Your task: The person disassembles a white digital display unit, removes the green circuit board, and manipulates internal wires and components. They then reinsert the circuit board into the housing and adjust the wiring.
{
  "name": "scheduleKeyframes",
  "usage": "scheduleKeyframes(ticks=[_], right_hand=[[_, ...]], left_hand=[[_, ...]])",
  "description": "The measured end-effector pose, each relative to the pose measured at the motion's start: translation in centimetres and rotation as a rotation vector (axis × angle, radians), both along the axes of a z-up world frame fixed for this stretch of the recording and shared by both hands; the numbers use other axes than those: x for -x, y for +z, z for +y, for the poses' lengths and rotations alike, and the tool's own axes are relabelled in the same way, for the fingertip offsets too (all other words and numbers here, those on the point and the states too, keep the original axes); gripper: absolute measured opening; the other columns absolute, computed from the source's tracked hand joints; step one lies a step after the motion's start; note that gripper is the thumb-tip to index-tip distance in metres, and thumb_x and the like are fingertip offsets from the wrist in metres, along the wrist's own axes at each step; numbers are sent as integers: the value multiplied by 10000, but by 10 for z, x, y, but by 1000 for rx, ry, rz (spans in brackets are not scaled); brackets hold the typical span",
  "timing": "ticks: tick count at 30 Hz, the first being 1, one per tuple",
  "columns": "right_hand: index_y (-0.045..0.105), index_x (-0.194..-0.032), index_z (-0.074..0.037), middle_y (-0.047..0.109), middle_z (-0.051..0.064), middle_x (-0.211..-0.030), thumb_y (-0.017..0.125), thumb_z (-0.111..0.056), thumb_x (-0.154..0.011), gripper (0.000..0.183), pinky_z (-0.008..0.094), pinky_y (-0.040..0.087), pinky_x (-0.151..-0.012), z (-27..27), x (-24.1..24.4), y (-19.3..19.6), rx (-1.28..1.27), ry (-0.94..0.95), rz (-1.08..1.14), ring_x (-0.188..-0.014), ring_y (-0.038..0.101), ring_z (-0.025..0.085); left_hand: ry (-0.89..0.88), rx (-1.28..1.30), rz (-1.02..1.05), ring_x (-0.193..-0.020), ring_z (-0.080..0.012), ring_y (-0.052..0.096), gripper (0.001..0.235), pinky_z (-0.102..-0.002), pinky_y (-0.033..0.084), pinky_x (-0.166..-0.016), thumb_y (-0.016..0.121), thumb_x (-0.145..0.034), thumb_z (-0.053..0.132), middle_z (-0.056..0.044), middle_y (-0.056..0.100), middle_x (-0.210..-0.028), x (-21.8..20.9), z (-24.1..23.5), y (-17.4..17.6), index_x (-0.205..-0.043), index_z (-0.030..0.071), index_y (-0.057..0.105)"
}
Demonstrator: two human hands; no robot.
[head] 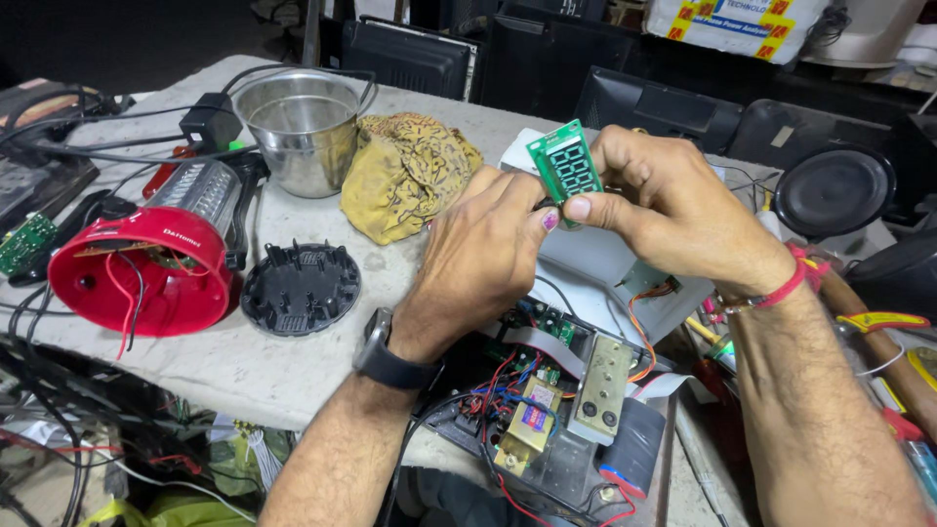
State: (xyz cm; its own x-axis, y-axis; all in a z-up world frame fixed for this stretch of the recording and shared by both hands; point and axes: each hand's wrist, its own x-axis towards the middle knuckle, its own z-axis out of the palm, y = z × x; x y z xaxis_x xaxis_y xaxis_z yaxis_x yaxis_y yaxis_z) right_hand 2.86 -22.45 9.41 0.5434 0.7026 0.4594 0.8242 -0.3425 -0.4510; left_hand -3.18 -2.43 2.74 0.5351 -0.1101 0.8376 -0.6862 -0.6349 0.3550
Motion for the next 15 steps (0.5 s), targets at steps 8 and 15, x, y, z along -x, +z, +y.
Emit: scheduleKeyframes(ticks=[8,15], right_hand=[[664,-1122,-33,694,-3,-919,719,-134,-949,208,263,529,-754,4,5,10,-52,38,153,-852,602,57],[661,-1168,-46,696,-29,-937,700,-139,-965,227,241,528,-761,-1,3,6,-27,55,87,-864,607,41]], left_hand=[[68,-91,-9,-1012,-352,584,142,-496,419,-899,601,-989,151,-139,660,-1020,1,-4,8,-1079,44,621],[31,-181,-86,-1057,-362,576,152,-500,421,-928,604,-1003,138,-149,646,-1062,0,5,5,-1110,31,613]])
